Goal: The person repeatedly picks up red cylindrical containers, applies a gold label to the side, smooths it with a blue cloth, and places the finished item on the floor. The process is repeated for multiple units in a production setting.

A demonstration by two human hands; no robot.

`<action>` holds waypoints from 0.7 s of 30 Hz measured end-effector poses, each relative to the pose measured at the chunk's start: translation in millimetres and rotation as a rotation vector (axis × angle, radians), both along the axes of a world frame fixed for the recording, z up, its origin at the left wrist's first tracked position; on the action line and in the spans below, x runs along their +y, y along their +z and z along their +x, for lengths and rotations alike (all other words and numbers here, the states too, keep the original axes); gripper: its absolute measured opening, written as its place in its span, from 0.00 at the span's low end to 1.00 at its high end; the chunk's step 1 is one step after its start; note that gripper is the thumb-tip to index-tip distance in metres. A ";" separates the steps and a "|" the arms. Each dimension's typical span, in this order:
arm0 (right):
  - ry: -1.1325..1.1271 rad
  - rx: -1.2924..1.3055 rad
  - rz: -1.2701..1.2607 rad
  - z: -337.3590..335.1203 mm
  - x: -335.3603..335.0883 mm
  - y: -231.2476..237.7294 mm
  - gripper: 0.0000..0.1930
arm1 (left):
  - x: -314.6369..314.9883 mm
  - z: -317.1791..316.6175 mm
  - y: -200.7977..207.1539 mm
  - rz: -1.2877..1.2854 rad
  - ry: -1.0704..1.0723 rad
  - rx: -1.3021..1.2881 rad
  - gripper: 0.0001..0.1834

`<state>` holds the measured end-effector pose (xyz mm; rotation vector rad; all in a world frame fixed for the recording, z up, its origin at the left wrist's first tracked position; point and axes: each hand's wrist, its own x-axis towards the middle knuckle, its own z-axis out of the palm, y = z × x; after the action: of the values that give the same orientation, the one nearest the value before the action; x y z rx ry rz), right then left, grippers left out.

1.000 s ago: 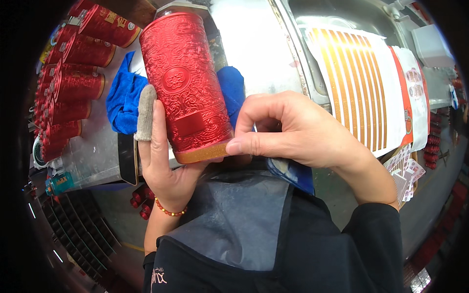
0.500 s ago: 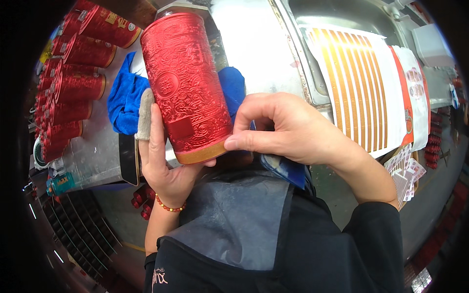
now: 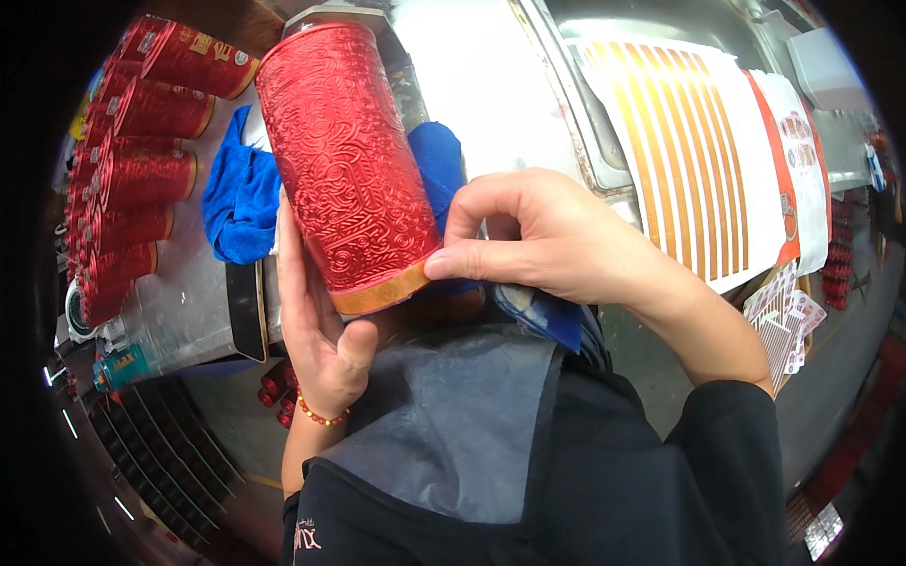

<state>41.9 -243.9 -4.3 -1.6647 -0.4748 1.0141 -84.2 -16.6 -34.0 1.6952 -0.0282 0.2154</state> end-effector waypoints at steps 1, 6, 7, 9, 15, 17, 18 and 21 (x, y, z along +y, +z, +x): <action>0.004 0.013 0.001 -0.4 1.1 -1.3 0.11 | -7.9 1.9 3.6 -0.092 0.020 0.030 0.61; 0.026 0.008 0.017 1.4 2.3 -2.7 0.11 | -21.3 6.8 10.4 -0.083 0.122 0.086 0.57; 0.026 0.009 0.033 1.6 2.6 -3.6 0.11 | -20.2 6.8 9.8 -0.051 0.120 0.084 0.57; 0.038 -0.022 0.031 2.5 2.8 -4.4 0.11 | -20.2 6.4 8.5 -0.014 0.124 0.084 0.57; 0.056 -0.024 0.056 4.9 3.8 -4.4 0.12 | -21.9 6.0 6.4 0.025 0.145 0.068 0.56; 0.057 -0.017 0.063 4.5 3.8 -5.2 0.12 | -23.6 6.0 6.8 -0.009 0.151 0.075 0.55; 0.057 -0.016 0.065 4.4 3.8 -6.0 0.12 | -24.5 5.8 7.1 -0.030 0.154 0.080 0.55; 0.053 -0.035 0.082 4.1 3.5 -7.7 0.12 | -27.7 6.5 11.4 -0.118 0.153 0.115 0.55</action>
<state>46.0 -240.4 -12.0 -1.6059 -0.5784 0.9927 -77.6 -44.3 -22.5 1.5908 0.1965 0.2290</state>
